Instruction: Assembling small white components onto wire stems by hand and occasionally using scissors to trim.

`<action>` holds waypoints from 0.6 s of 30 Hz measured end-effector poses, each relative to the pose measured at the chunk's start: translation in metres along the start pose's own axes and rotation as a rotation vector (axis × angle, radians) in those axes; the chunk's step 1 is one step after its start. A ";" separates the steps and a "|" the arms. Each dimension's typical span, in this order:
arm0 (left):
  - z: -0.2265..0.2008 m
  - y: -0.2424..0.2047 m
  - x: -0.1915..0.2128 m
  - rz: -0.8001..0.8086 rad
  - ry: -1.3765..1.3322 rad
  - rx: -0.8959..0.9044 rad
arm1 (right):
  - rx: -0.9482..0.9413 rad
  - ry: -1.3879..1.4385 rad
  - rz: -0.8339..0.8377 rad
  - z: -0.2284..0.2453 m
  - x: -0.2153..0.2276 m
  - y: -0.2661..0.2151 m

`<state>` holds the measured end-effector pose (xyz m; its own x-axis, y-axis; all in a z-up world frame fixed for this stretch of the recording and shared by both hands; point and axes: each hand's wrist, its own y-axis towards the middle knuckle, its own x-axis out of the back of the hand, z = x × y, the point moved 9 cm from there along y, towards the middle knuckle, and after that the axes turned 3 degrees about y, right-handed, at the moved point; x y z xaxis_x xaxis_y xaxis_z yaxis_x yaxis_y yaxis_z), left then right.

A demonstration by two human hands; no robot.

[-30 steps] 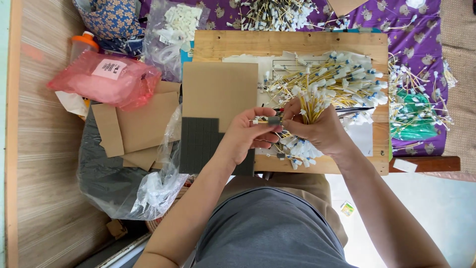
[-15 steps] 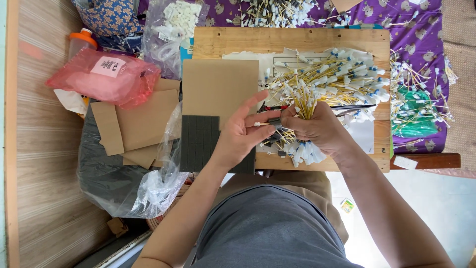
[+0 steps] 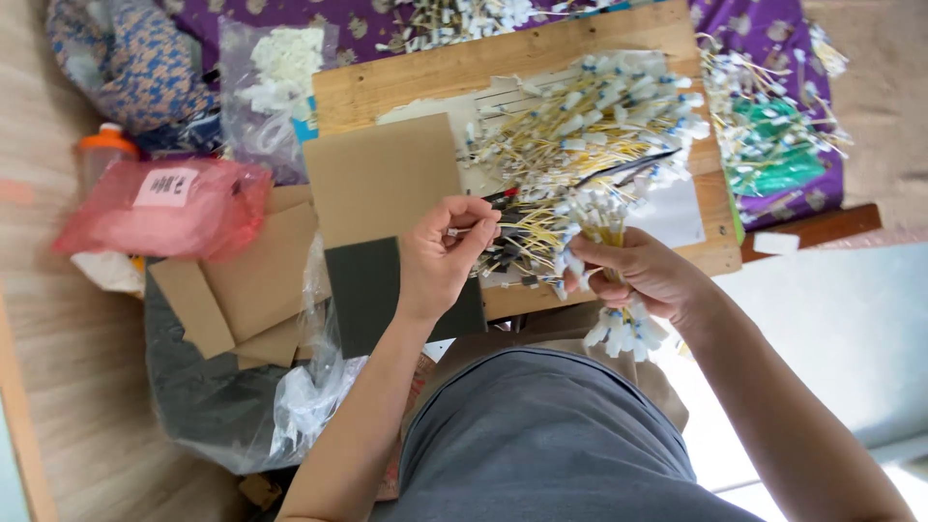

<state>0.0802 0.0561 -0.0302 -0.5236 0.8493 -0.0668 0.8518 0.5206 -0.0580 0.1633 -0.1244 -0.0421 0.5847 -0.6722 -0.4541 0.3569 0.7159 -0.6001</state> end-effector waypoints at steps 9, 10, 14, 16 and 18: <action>0.028 0.008 -0.035 0.174 0.830 -0.403 | 0.060 -0.132 -0.267 0.010 0.035 -0.039; 0.029 0.007 -0.032 0.162 0.846 -0.434 | 0.041 -0.147 -0.219 0.009 0.025 -0.037; -0.009 -0.004 -0.036 0.134 0.826 -0.523 | -0.052 -0.237 -0.084 0.001 -0.005 -0.017; -0.020 -0.002 -0.033 0.203 0.530 -0.319 | -0.073 -0.245 -0.036 0.004 -0.025 -0.009; -0.015 0.002 -0.030 0.263 0.238 -0.113 | -0.093 -0.257 0.016 0.002 -0.036 0.004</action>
<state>0.0979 0.0326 -0.0137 -0.2795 0.9450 0.1696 0.9601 0.2765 0.0418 0.1449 -0.0970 -0.0263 0.7596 -0.5823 -0.2897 0.2841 0.6977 -0.6576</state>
